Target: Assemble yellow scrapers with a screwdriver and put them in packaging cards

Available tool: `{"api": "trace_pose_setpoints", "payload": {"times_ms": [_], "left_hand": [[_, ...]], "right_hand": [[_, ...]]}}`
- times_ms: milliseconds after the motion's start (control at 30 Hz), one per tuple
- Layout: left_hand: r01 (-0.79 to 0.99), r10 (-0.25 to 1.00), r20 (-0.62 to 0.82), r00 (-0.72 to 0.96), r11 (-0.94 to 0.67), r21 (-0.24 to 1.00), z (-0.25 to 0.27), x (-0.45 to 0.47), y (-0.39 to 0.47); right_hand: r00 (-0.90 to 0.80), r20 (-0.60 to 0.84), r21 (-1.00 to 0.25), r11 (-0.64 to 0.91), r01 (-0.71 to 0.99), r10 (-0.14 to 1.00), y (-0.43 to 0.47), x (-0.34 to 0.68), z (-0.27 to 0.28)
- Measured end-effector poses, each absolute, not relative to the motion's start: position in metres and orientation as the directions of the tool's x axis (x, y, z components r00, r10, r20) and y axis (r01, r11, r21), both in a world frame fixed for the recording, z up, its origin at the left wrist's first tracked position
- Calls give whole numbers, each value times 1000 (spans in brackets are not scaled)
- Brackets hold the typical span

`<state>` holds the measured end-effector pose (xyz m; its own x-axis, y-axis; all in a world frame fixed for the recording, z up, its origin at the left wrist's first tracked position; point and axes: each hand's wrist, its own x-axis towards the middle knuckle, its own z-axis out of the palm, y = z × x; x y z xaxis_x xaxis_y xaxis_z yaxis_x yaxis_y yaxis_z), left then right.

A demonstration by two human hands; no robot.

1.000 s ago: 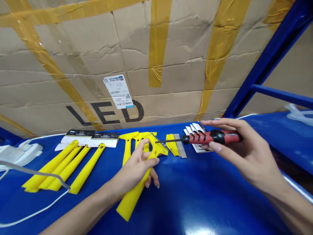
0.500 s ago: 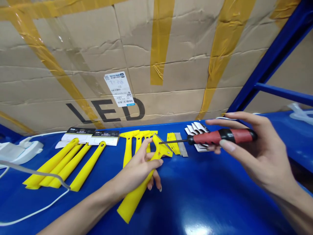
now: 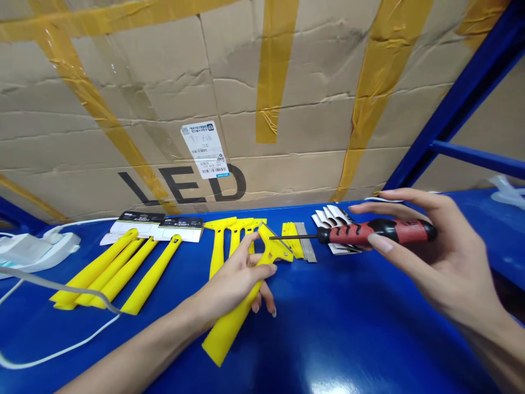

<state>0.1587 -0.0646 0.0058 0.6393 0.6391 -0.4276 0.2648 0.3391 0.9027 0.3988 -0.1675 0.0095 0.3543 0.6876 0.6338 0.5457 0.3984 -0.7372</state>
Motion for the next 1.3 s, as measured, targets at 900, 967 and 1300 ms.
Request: {"api": "trace_pose_setpoints", "payload": {"times_ms": [900,967,1300], "left_hand": [[363,630,292,719,-700,615,6,146,-49],[321,528,386,757,-814,484,1,145,-44],[398,437,228,870,-896,197,2,143,-44]], "right_hand": [[316,-260,-887,-96,-453,912,-159,408,11],[237,-242,-902,-129,-411,941,-156,401,6],[349,275,-945,186,268,896,-153,369,-17]]}}
